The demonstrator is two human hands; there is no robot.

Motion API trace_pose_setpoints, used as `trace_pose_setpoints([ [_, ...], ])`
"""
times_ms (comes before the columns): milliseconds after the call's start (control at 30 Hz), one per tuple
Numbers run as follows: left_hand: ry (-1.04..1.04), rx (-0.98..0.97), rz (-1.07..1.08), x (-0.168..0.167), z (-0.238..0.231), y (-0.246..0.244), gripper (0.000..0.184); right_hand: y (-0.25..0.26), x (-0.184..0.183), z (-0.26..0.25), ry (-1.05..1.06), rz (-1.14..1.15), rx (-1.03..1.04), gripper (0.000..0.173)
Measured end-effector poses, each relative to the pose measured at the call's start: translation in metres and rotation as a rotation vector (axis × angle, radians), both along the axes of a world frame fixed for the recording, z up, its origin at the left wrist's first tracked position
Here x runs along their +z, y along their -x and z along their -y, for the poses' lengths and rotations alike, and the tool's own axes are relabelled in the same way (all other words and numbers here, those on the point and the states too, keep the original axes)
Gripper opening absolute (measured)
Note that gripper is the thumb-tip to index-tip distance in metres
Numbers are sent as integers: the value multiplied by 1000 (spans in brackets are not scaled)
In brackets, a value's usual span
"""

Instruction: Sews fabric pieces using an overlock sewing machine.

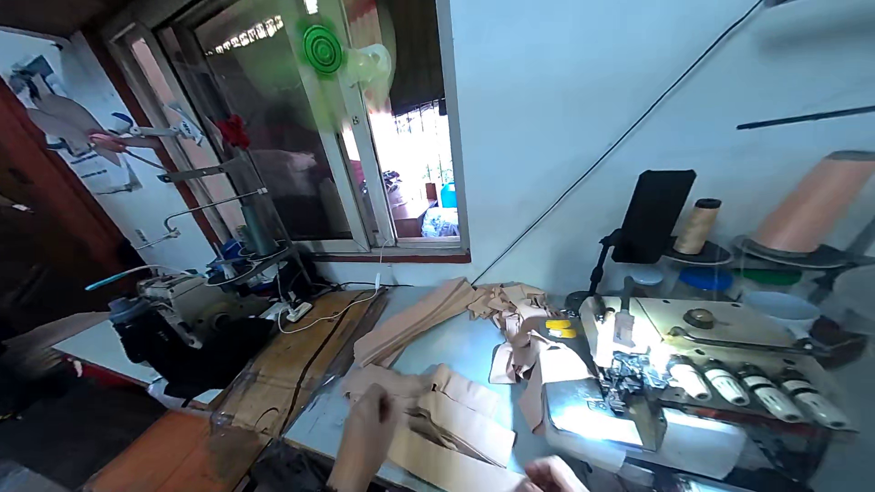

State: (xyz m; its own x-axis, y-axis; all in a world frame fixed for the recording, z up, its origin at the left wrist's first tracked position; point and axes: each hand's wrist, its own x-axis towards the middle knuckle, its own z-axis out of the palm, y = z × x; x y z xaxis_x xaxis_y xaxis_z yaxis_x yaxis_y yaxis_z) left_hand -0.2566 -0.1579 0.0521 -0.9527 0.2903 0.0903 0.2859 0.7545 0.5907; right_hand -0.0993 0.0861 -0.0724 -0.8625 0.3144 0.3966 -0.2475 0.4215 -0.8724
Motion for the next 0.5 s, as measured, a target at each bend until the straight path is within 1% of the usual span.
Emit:
trace_pose_setpoints([
  [67,-218,-333,-26,10,-30,-27,18,7,24,6,99,-77,111,48],
  [100,-351,-489,-35,11,-46,-40,14,10,38,8,158,-124,198,57],
  [133,-461,-615,-38,14,-60,-51,12,13,51,8,226,-154,305,58],
  [167,-528,-683,-63,19,-71,-58,12,14,60,6,283,-154,410,51],
  [200,-551,-686,-129,24,-78,-61,17,14,67,1,327,-114,507,42],
  [233,-535,-635,-218,30,-79,-59,24,13,70,-7,343,-39,571,32],
  [267,-498,-546,-303,33,-76,-52,29,8,69,-16,314,56,585,24],
  [333,-405,-344,-401,38,-60,-30,30,-4,61,-41,168,232,509,14],
  [367,-364,-248,-412,37,-48,-17,28,-12,56,-54,90,304,436,14],
  [433,-266,-63,-386,29,-23,4,21,-28,43,-78,-8,397,304,21],
  [500,-145,103,-318,16,-8,15,21,-42,33,-92,8,443,187,22],
])
